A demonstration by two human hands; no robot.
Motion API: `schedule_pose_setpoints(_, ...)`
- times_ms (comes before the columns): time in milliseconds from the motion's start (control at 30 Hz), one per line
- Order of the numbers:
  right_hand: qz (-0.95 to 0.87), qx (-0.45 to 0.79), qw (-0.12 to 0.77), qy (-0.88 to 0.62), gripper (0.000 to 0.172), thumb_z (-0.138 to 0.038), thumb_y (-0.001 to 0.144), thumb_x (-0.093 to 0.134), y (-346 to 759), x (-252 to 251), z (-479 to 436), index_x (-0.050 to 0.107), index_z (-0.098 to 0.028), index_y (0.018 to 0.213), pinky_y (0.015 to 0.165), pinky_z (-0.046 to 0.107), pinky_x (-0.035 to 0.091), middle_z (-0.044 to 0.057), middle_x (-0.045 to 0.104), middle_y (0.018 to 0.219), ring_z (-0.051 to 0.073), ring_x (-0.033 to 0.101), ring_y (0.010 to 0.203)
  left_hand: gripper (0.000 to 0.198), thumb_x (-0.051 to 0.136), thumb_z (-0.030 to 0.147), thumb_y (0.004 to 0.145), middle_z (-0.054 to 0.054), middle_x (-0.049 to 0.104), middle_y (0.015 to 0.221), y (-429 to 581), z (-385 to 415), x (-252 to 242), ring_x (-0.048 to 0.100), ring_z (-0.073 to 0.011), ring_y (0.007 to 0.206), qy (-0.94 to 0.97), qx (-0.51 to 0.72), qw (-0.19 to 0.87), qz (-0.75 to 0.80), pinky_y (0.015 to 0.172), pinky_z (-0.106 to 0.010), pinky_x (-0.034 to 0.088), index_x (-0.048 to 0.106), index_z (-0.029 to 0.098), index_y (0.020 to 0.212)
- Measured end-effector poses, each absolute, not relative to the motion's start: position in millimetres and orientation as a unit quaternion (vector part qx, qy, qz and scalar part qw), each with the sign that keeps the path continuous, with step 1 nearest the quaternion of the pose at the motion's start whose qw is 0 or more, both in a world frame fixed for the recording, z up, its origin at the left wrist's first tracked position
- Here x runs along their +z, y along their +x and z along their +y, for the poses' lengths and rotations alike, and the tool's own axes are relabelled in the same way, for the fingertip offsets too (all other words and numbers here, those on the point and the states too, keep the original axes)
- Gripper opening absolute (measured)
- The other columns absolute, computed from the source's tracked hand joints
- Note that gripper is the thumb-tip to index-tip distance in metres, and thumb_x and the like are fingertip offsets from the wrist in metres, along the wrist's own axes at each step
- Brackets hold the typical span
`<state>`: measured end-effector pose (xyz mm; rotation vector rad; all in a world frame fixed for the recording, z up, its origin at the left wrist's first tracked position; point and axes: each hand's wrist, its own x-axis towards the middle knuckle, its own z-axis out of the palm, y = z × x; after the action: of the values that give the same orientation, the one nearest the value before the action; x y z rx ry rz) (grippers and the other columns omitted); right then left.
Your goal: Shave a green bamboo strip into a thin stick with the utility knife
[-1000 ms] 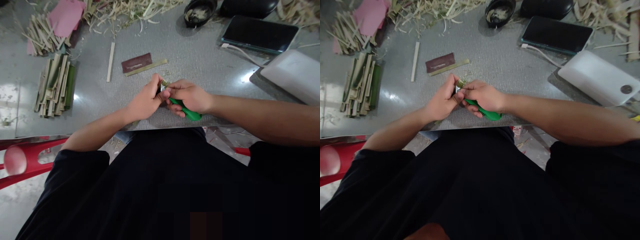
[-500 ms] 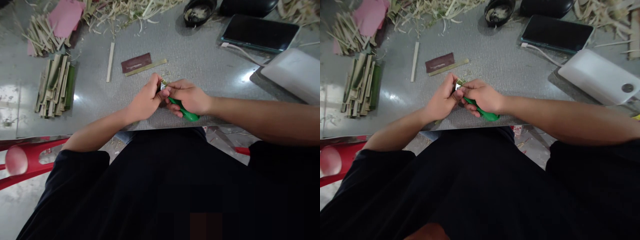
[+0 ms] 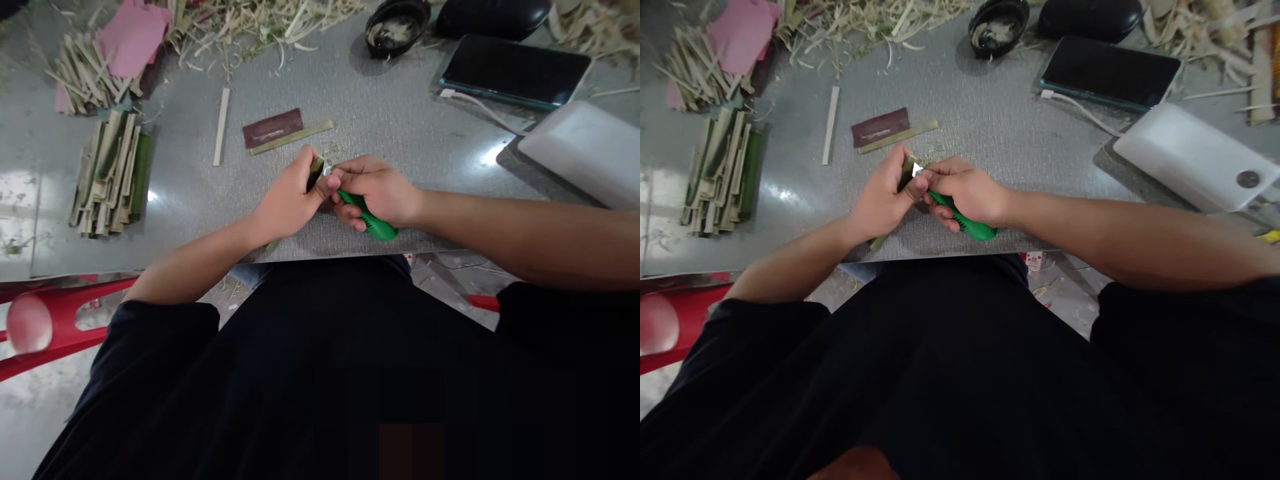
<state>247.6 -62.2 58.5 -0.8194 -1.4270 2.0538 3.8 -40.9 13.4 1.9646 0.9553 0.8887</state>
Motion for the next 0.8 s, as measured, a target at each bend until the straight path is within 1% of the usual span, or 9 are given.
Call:
schedule_pose_setpoints(133,-0.533,0.775,0.240,-0.238,0.060,-0.062,0.130,0.082,250.5,53.8,-56.8,0.065,-0.024,0.086,0.041,0.027,0.045,-0.004,0.054,0.058,0.016,0.055,0.043,0.083,0.069,0.113,0.107,-0.001,0.055,0.091,2.2,-39.1,15.0,0.049,-0.0246,0.084,0.781,0.344,0.388,0.348,0.077,-0.045,0.046,0.051,0.033,0.108)
schedule_pose_setpoints(233,-0.535,0.786,0.213,-0.225,0.059,-0.058,0.128,0.083,252.8,55.3,-52.7,0.067,-0.023,0.084,0.040,0.027,0.045,-0.003,0.054,0.056,0.016,0.055,0.040,0.082,0.064,0.112,0.111,-0.001,0.051,0.095,3.0,-39.7,20.0,0.049,-0.0233,0.086,0.790,0.330,0.396,0.332,0.078,-0.043,0.045,0.049,0.031,0.108)
schedule_pose_setpoints(300,-0.537,0.786,0.188,-0.243,0.058,-0.054,0.131,0.080,253.8,59.3,-51.7,0.067,-0.023,0.084,0.040,0.027,0.045,-0.003,0.053,0.058,0.016,0.055,0.042,0.085,0.060,0.115,0.110,0.000,0.049,0.095,3.9,-39.9,21.0,0.049,-0.0229,0.086,0.795,0.327,0.398,0.322,0.078,-0.043,0.045,0.048,0.031,0.107)
schedule_pose_setpoints(367,-0.539,0.784,0.178,-0.249,0.058,-0.053,0.131,0.079,253.7,62.3,-52.2,0.067,-0.023,0.084,0.040,0.027,0.045,-0.003,0.052,0.058,0.016,0.054,0.042,0.088,0.056,0.118,0.109,0.000,0.050,0.095,3.9,-38.4,16.9,0.052,-0.0230,0.087,0.803,0.322,0.391,0.315,0.080,-0.044,0.046,0.048,0.031,0.107)
schedule_pose_setpoints(467,-0.539,0.774,0.215,-0.254,0.056,-0.056,0.127,0.084,251.5,61.2,-54.8,0.067,-0.023,0.085,0.041,0.027,0.045,-0.003,0.053,0.058,0.016,0.054,0.043,0.084,0.049,0.115,0.113,0.000,0.053,0.088,1.6,-32.6,3.5,0.054,-0.0235,0.086,0.804,0.319,0.388,0.319,0.081,-0.047,0.047,0.049,0.031,0.106)
schedule_pose_setpoints(567,-0.540,0.757,0.251,-0.270,0.062,-0.066,0.126,0.086,249.1,57.4,-56.5,0.066,-0.024,0.085,0.042,0.028,0.045,-0.003,0.054,0.058,0.016,0.055,0.043,0.080,0.045,0.112,0.116,0.000,0.051,0.076,-1.5,-25.5,-7.7,0.053,-0.0259,0.084,0.796,0.314,0.397,0.332,0.077,-0.048,0.047,0.051,0.033,0.104)
schedule_pose_setpoints(667,-0.543,0.766,0.233,-0.253,0.065,-0.070,0.124,0.087,249.0,57.6,-55.7,0.065,-0.024,0.083,0.041,0.028,0.043,-0.004,0.053,0.056,0.016,0.054,0.041,0.082,0.052,0.116,0.111,-0.001,0.056,0.079,-2.3,-22.8,-7.9,0.054,-0.0272,0.086,0.803,0.308,0.394,0.324,0.077,-0.049,0.050,0.055,0.034,0.106)
schedule_pose_setpoints(733,-0.541,0.781,0.209,-0.232,0.063,-0.067,0.121,0.091,250.1,59.5,-54.6,0.066,-0.024,0.082,0.040,0.028,0.042,-0.005,0.052,0.055,0.016,0.053,0.039,0.085,0.056,0.119,0.107,-0.001,0.057,0.083,-0.7,-25.0,-2.9,0.054,-0.0260,0.086,0.810,0.312,0.386,0.311,0.079,-0.048,0.051,0.055,0.033,0.106)
schedule_pose_setpoints(800,-0.537,0.788,0.200,-0.225,0.060,-0.062,0.119,0.094,251.0,60.8,-54.1,0.067,-0.024,0.082,0.040,0.028,0.043,-0.005,0.052,0.055,0.015,0.052,0.039,0.088,0.053,0.120,0.106,0.000,0.055,0.084,1.9,-29.8,4.1,0.054,-0.0249,0.084,0.812,0.312,0.380,0.314,0.080,-0.048,0.050,0.052,0.032,0.105)
